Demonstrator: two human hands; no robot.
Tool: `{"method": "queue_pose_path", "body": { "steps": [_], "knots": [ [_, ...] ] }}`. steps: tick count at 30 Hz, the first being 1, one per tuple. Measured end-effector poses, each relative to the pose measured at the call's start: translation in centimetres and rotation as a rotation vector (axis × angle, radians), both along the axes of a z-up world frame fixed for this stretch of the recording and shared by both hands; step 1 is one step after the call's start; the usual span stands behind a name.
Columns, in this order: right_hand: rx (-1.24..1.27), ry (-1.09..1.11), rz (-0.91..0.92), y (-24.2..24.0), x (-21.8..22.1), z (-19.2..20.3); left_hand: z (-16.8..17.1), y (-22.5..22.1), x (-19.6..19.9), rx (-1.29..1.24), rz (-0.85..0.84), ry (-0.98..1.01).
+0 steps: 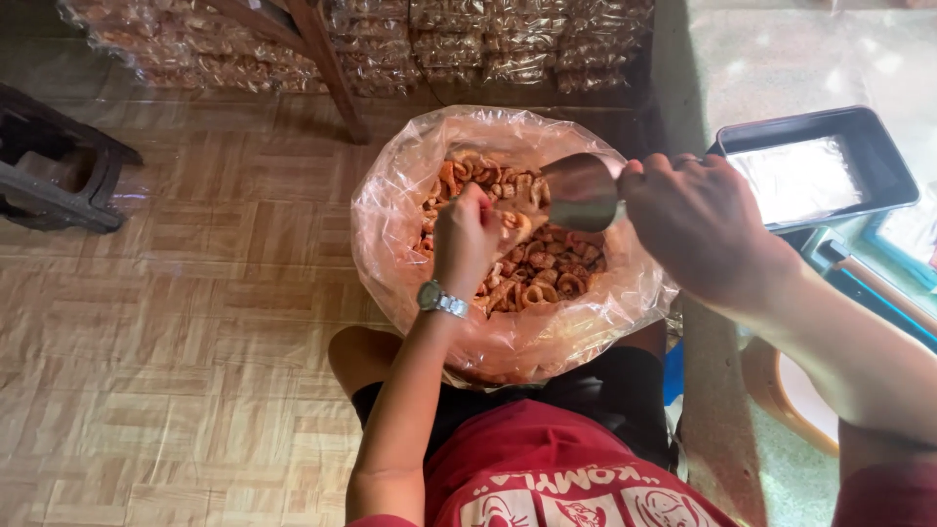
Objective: Scooping chicharon snacks into small plastic bags and sealing them using a manual heat sealer.
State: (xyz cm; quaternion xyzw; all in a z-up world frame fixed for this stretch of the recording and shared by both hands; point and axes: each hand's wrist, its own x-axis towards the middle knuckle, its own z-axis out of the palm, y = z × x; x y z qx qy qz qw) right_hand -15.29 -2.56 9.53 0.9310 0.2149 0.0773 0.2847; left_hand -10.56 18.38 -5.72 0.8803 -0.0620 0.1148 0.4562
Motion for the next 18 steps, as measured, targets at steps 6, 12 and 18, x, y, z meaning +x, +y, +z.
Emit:
{"method": "queue_pose_path", "body": {
  "steps": [6,12,18],
  "knots": [
    [0.036,0.093,0.056,1.3,-1.1,-4.8,0.2,2.7,1.0,-0.038,0.052,-0.046],
    [0.184,0.21,0.071,-2.8,2.3,-17.7,0.6,2.8,1.5,-0.269,-0.111,0.065],
    [0.855,0.242,0.17,-1.0,0.5,-5.0,3.6,0.5,1.2,-0.625,-0.349,0.194]
  ]
}}
